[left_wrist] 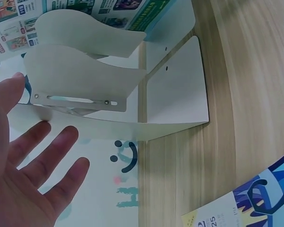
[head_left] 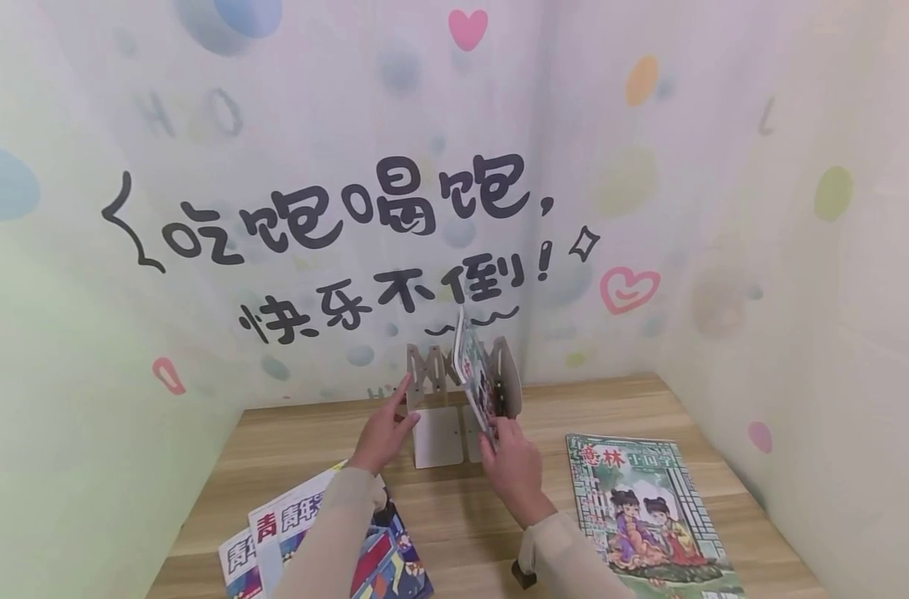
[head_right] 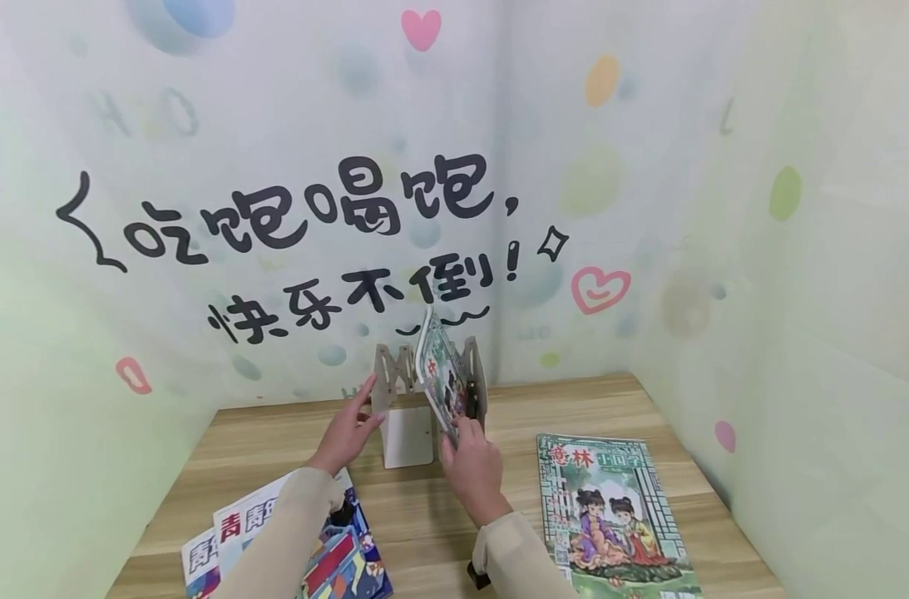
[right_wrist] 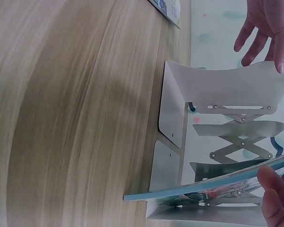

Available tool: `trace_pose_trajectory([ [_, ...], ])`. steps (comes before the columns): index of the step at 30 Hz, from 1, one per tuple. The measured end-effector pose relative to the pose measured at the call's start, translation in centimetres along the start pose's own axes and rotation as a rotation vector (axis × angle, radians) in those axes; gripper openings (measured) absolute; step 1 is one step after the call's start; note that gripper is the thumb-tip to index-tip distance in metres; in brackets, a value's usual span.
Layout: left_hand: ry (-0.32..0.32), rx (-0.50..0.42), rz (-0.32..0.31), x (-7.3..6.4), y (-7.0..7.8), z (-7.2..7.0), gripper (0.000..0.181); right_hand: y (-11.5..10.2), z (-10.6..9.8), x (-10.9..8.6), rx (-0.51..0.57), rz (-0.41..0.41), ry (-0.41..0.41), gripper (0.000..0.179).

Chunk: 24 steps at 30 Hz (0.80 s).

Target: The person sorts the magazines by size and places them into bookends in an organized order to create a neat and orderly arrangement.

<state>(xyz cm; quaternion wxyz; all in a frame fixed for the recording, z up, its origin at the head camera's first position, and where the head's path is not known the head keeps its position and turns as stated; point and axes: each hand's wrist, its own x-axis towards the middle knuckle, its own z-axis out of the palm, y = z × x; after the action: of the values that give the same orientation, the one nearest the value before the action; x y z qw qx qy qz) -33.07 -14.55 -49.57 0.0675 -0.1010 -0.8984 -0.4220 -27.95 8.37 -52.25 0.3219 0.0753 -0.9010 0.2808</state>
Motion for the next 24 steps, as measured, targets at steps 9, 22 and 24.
trace_pose_trajectory([
  [9,-0.008,-0.013,0.006,0.1,0.1,-0.3,0.062,0.0,-0.3,-0.6,0.032,-0.005,0.014,0.036],
  [22,0.002,0.011,0.021,0.0,-0.1,-0.2,0.061,3.9,-0.6,-1.7,0.023,-0.027,-0.007,0.045],
  [24,0.003,0.007,0.023,0.0,-0.1,-0.2,0.061,4.6,-0.6,-1.8,0.021,-0.039,-0.026,0.047],
])
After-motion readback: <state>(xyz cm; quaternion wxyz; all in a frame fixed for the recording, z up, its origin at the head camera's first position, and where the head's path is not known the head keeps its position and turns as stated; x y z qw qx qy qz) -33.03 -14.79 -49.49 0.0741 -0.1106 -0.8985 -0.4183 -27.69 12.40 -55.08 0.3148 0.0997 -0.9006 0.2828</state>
